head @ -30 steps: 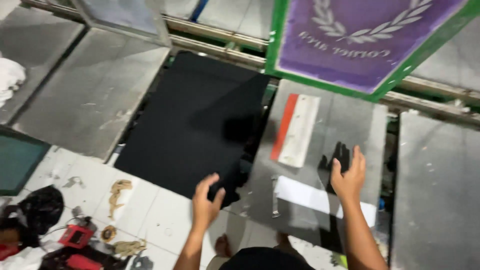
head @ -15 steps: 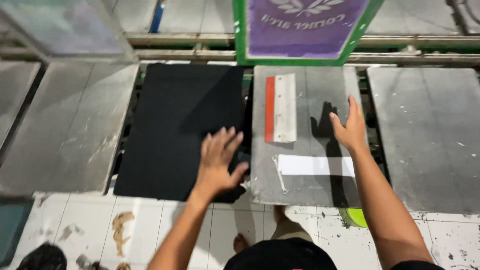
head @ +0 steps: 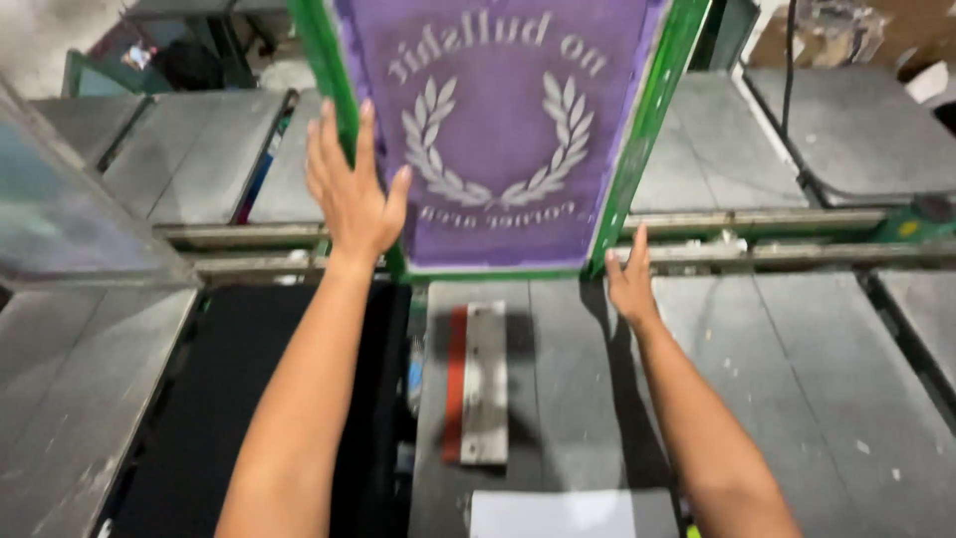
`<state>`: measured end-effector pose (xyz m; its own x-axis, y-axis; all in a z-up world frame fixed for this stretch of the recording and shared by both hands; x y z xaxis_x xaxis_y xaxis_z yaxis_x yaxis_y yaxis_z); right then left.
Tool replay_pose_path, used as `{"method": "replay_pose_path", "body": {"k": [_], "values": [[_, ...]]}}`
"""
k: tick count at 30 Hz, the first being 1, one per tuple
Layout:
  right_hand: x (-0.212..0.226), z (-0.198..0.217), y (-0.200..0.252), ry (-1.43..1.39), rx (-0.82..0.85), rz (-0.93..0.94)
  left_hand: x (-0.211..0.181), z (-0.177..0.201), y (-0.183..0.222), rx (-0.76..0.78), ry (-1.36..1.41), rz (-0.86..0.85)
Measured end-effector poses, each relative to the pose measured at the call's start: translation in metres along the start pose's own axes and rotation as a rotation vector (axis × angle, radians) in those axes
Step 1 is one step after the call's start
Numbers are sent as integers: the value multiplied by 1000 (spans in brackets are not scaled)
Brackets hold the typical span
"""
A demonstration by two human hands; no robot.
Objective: Smoothing a t-shirt on a printing platen and aligning a screen printing frame over it in preparation for printing.
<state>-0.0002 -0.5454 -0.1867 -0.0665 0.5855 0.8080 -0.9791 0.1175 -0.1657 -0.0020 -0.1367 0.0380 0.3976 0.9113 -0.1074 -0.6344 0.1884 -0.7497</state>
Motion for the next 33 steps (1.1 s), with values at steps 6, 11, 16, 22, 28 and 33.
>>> {"method": "replay_pose_path", "body": {"k": [6, 11, 16, 22, 28, 33], "values": [[-23, -19, -48, -180, -51, 90, 35, -74, 33, 62, 0, 135], [-33, -29, -51, -147, -165, 178, 64, -126, 57, 112, -44, 194], [-50, -38, -51, -127, -260, 226, 82, -141, 64, -15, 63, 83], [-80, -54, -64, -75, -317, 201, 87, -156, 67, -88, 280, 87], [-76, -41, -60, -142, -287, 152, 89, -159, 67, -129, 284, 93], [-67, -36, -55, -205, -391, 304, 80, -151, 61, -179, 302, 83]]}}
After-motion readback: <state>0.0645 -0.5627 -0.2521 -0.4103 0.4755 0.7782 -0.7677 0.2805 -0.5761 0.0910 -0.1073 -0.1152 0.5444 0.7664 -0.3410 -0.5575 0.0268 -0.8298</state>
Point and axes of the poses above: each hand's wrist, its own y-axis away from the middle knuckle, its own z-axis out of the back of the hand, x = y × z, the point moved 8 cm from there along -y, towards the middle knuckle, and after that the axes turned 9 degrees about x, right-handed, at the moved point
